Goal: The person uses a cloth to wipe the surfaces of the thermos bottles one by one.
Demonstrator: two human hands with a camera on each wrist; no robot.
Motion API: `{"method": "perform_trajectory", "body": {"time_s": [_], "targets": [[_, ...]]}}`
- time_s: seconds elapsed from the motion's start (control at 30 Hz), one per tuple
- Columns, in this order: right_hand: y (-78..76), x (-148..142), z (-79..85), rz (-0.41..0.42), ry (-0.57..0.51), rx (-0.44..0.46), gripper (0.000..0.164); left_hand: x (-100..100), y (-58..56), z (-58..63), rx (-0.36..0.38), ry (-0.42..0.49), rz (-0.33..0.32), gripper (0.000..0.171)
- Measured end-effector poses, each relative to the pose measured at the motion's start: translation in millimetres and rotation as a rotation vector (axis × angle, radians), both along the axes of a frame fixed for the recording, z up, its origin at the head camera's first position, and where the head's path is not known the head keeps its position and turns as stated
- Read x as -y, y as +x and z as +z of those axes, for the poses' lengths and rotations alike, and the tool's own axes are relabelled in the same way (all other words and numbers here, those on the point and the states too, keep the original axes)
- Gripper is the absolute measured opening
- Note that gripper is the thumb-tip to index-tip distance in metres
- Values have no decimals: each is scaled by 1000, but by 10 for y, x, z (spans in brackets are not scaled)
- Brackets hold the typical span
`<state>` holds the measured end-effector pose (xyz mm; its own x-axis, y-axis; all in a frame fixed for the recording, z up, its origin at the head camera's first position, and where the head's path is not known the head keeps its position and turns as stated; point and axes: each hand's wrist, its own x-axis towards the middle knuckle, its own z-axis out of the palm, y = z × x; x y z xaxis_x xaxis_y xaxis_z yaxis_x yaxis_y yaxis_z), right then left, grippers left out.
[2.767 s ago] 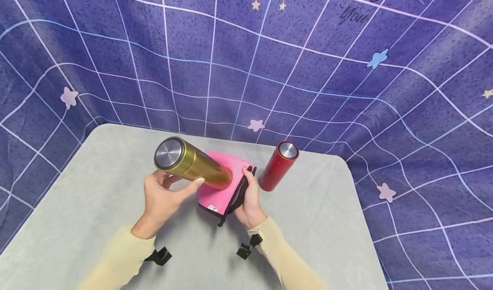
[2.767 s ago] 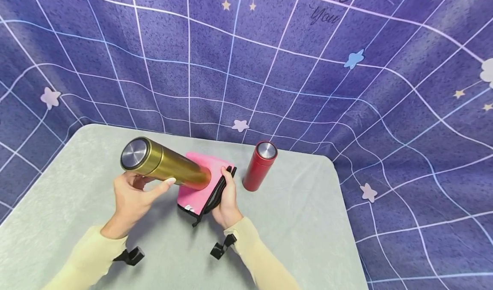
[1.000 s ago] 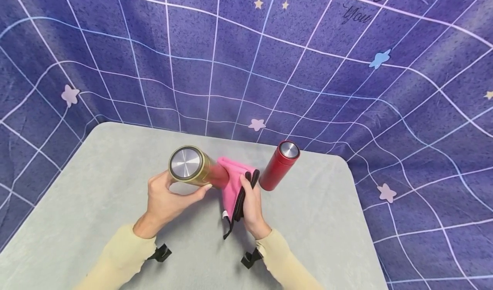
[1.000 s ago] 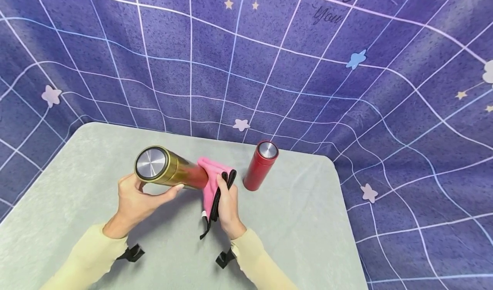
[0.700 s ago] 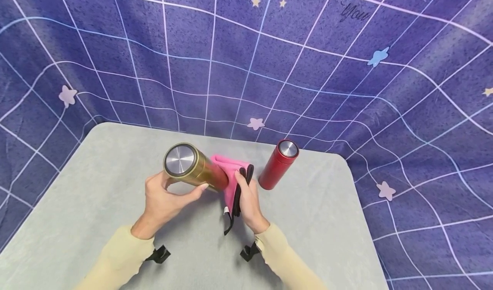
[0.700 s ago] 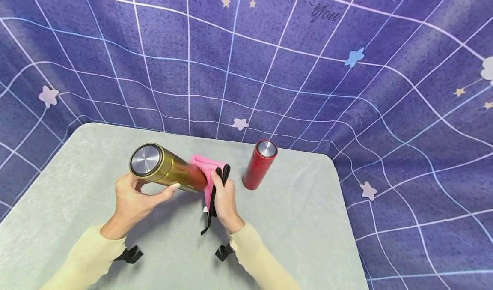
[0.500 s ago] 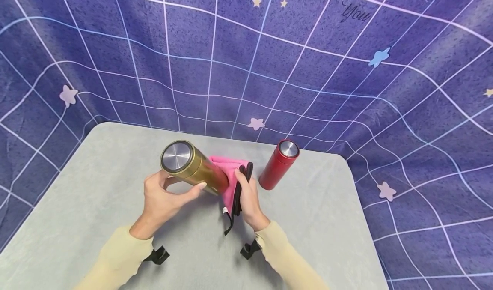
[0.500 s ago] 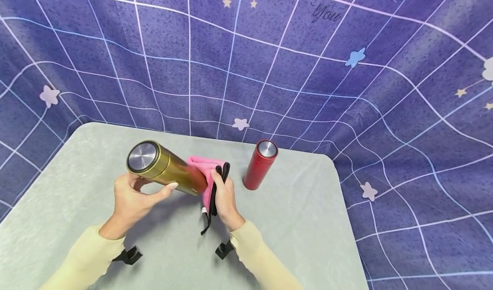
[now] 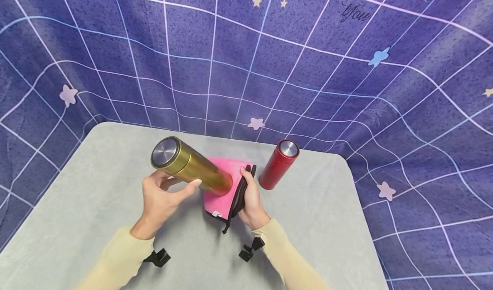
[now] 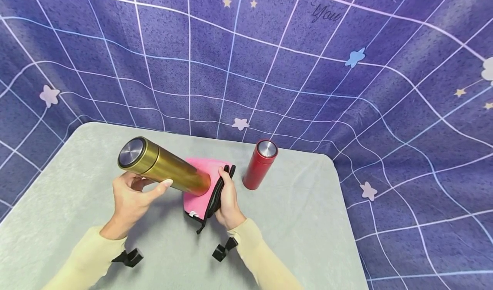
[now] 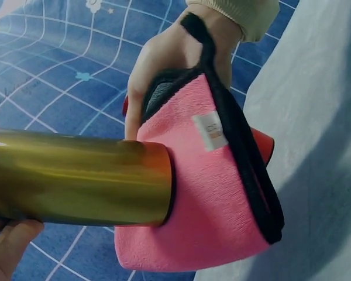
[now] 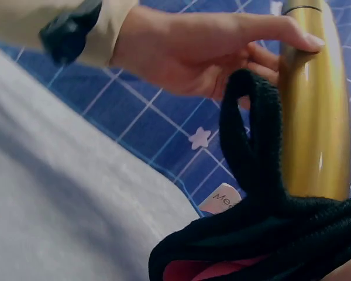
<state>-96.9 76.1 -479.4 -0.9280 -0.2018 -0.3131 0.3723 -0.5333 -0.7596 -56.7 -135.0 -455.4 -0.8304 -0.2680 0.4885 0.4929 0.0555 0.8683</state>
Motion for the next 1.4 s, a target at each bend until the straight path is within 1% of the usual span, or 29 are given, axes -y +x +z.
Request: {"method": "perform_trajectory", "body": {"time_s": [0.13,0.33,0.47,0.57,0.7,0.8,0.93,1.03,1.13,1.23,1.4], "targets": [[4,15,-4,-21,-27,60,33,-21,-16,-26,-36,38,-6,37],[46,18,-7,-13,-32,73,34,-44,-40,-69,-90,105,-19,40],[70,6,-24,-12,-33,78,33,-58,-58,-74,-131,119,-30,43],[84,-7,-40,-11,-34,86,33,-66,-68,-63,-140,103,-28,43],[106,-31,-68,-14,-22,105,35,-67,-109,-35,-118,48,-8,42],[130,-59,-90,-18,3,112,35,-57,-162,-5,-100,-4,10,40],[166,-112,-122,-38,32,103,33,-26,-239,30,-82,-79,42,40],[194,-163,-149,-63,44,108,29,18,-278,41,-48,-123,74,41],[226,-221,-172,-59,57,116,26,75,-304,26,9,-159,105,43],[267,-290,-186,-21,71,111,25,126,-338,-7,64,-195,126,44],[346,-431,-198,13,91,96,27,188,-420,-83,127,-261,150,45]]}}
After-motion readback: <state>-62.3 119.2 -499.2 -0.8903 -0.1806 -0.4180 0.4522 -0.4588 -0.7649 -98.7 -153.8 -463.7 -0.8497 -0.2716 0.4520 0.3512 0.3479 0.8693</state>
